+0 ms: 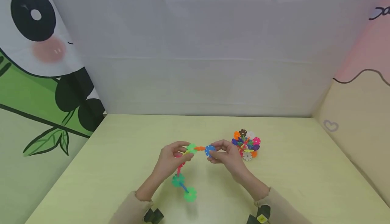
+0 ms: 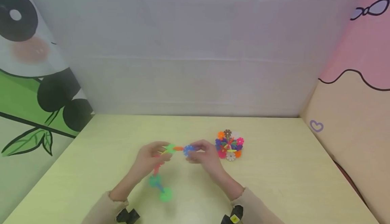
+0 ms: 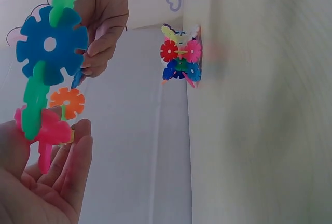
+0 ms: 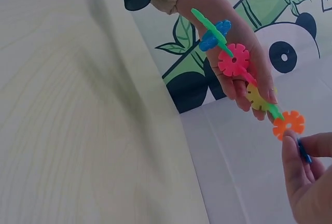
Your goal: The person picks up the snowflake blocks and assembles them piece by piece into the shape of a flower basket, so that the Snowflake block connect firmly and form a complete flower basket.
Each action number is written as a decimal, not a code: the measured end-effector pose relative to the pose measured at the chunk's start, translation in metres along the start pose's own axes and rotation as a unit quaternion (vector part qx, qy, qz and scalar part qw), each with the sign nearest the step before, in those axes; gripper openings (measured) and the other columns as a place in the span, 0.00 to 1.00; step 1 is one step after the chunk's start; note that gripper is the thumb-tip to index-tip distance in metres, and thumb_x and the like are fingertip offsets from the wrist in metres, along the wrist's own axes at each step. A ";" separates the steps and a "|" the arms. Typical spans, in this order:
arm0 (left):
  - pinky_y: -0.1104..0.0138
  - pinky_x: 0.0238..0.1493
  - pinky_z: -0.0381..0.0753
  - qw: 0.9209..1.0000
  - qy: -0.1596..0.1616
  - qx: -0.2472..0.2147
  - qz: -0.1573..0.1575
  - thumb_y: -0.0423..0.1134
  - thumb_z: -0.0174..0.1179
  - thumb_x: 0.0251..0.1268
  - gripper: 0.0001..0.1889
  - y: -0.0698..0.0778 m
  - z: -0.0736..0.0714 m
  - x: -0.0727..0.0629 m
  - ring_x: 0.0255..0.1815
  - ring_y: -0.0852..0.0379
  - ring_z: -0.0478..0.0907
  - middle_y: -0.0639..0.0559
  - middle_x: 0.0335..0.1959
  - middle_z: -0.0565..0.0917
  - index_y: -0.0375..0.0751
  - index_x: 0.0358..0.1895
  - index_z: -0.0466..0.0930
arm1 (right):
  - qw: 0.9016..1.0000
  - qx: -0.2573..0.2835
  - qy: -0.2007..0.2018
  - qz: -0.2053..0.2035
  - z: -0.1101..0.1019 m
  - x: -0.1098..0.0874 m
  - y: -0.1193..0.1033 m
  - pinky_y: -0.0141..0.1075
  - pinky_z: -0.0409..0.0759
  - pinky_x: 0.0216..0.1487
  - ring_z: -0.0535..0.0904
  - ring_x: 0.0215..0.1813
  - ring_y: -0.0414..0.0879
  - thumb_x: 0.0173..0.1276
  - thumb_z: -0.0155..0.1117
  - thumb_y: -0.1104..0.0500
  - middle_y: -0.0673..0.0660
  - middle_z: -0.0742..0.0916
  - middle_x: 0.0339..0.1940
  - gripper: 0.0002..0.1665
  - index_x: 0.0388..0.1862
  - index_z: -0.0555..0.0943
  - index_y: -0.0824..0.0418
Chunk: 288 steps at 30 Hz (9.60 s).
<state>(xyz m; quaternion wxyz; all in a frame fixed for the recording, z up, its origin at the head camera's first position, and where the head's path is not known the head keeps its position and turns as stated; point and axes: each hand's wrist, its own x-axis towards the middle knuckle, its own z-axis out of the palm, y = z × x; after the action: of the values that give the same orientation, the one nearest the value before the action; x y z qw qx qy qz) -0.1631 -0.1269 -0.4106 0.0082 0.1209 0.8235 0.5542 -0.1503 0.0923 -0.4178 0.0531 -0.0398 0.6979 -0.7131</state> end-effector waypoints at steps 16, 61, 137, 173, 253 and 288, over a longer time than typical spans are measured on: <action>0.73 0.35 0.82 0.996 -0.002 0.061 0.061 0.36 0.71 0.56 0.19 0.005 0.002 -0.004 0.37 0.51 0.86 0.38 0.39 0.89 0.34 0.52 0.85 | 0.999 -0.020 -0.021 -0.024 -0.003 -0.006 0.002 0.30 0.87 0.39 0.88 0.31 0.36 0.67 0.61 0.70 0.48 0.83 0.32 0.18 0.52 0.74 0.80; 0.71 0.40 0.86 0.988 -0.080 0.072 0.114 0.33 0.67 0.61 0.24 0.006 -0.007 -0.003 0.42 0.44 0.85 0.39 0.44 0.86 0.36 0.61 0.76 | 0.969 -0.161 -0.115 -0.150 -0.039 -0.007 0.002 0.29 0.85 0.43 0.84 0.37 0.33 0.67 0.64 0.66 0.74 0.76 0.55 0.29 0.66 0.70 0.69; 0.65 0.43 0.88 0.988 -0.072 0.056 0.126 0.31 0.67 0.60 0.28 0.000 -0.011 0.013 0.47 0.39 0.84 0.34 0.45 0.84 0.37 0.65 0.73 | 0.943 -0.261 -0.133 -0.160 -0.061 0.007 -0.005 0.31 0.83 0.27 0.80 0.30 0.42 0.72 0.60 0.60 0.70 0.84 0.37 0.18 0.53 0.78 0.73; 0.56 0.47 0.86 0.978 -0.048 0.156 0.130 0.29 0.61 0.65 0.09 -0.031 0.026 0.055 0.44 0.46 0.87 0.41 0.43 0.90 0.33 0.44 0.87 | 0.959 -0.274 0.001 -0.078 -0.081 -0.012 0.010 0.32 0.87 0.34 0.86 0.37 0.58 0.70 0.61 0.67 0.70 0.87 0.37 0.08 0.43 0.80 0.72; 0.61 0.43 0.87 0.986 -0.040 0.111 0.117 0.30 0.62 0.65 0.07 -0.036 0.038 0.067 0.43 0.45 0.87 0.42 0.41 0.90 0.36 0.42 0.87 | 0.873 -0.468 0.037 -0.131 -0.084 0.007 0.030 0.26 0.59 0.19 0.77 0.24 0.41 0.69 0.60 0.67 0.63 0.90 0.34 0.04 0.34 0.78 0.66; 0.66 0.39 0.86 0.984 -0.071 0.116 0.113 0.29 0.62 0.64 0.06 -0.040 0.033 0.059 0.38 0.47 0.87 0.40 0.39 0.89 0.32 0.42 0.86 | 0.881 -0.451 -0.015 -0.140 -0.086 0.008 0.026 0.30 0.78 0.30 0.85 0.32 0.49 0.70 0.58 0.67 0.60 0.90 0.31 0.04 0.36 0.80 0.65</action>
<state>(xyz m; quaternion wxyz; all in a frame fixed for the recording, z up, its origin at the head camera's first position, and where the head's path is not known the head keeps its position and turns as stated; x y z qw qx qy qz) -0.2233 -0.0984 -0.4526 -0.0096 0.2524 0.8606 0.4423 -0.1690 0.1763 -0.4457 -0.0606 -0.1678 0.9302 -0.3207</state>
